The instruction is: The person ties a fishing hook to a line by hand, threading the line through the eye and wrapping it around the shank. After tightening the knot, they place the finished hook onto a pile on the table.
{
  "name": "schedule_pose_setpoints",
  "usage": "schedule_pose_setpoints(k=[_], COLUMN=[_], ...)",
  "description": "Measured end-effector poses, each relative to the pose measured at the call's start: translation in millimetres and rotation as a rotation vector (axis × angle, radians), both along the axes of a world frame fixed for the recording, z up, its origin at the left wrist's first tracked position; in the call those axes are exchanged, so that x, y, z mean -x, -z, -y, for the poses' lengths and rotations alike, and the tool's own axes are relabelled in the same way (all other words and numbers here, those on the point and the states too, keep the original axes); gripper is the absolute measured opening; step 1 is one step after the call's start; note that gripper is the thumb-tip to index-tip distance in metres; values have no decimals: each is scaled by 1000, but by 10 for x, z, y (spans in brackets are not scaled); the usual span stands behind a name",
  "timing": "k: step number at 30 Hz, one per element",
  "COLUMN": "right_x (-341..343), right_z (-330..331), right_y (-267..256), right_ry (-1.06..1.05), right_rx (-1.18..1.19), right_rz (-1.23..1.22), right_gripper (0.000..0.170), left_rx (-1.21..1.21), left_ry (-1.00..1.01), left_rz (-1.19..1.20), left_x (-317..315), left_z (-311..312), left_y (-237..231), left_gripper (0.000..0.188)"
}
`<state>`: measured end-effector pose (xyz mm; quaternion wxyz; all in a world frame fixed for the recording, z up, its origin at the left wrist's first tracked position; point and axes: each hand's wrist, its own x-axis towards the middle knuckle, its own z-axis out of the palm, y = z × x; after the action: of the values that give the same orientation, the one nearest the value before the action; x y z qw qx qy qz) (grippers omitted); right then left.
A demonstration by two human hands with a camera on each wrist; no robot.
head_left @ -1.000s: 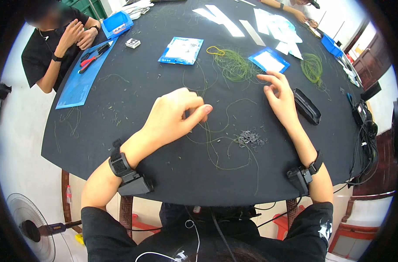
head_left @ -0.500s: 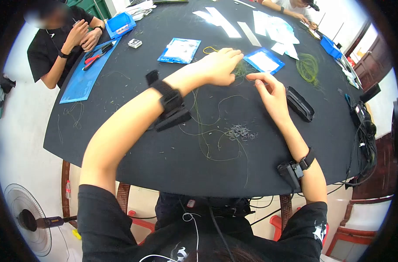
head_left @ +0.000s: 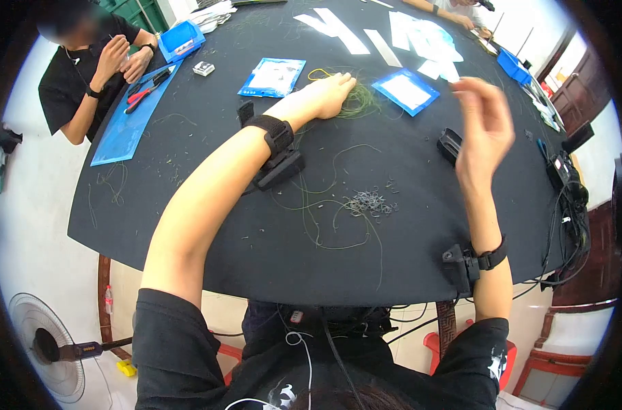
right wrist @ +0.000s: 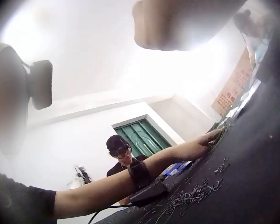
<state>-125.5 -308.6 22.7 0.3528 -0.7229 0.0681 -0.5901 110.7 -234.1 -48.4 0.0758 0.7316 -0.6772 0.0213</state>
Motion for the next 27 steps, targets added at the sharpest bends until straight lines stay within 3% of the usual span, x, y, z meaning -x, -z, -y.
schedule_pose_setpoints(k=[2, 4, 6, 8, 10, 11, 13, 15, 18, 20, 21, 22, 24, 26, 27], right_x=[21, 29, 34, -2, -32, -43, -53, -54, -55, -57, -54, -50, -40, -41, -45], right_z=[-48, -152, -204, -228, -389, -438, -518, -580, -681, -739, -769, -796, -843, -884, -899], right_y=[-152, -205, -162, -52, -71, -55, -12, 8, 84, 141, 174, 191, 204, 230, 243], right_ry=[115, 113, 5, -196, -388, -390, -575, -652, -768, -960, -1011, -1031, -1065, -1068, -1069], right_rx=[138, 136, -19, -134, -382, -384, -573, -652, -778, -912, -958, -972, -1018, -1000, -982], right_rz=[288, 338, 137, -62, -216, -211, -282, -341, -408, -466, -475, -499, -545, -599, -652], right_gripper=[11, 15, 17, 24, 23, 23, 19, 22, 24, 22, 19, 18, 17, 17, 17], left_rx=[-8, 36, 78, 152, 216, 231, -18, -109, 214, 390, 349, 305, 320, 315, 313], left_ry=[8, 20, 36, -24, -39, -29, -22, 88, 126, 117, 54, -11, -28, -31, -32], left_rz=[-76, -121, -168, -291, -301, -324, -359, -240, -319, -454, -675, -894, -1021, -1373, -1376], left_x=[-14, -62, -110, -43, -1, 44, 277, 345, 622, 791, 866, 917, 926, 902, 883], left_z=[-10, 12, 13, -243, -495, -649, -1043, -1309, -1509, -1515, -1533, -1542, -1532, -1529, -1534], left_y=[-16, -47, -69, -407, -538, -616, -866, -860, -771, -704, -688, -678, -606, -545, -521], left_gripper=[57, 59, 62, 65, 63, 61, 61, 62, 45, 33, 31, 29, 21, 14, 14])
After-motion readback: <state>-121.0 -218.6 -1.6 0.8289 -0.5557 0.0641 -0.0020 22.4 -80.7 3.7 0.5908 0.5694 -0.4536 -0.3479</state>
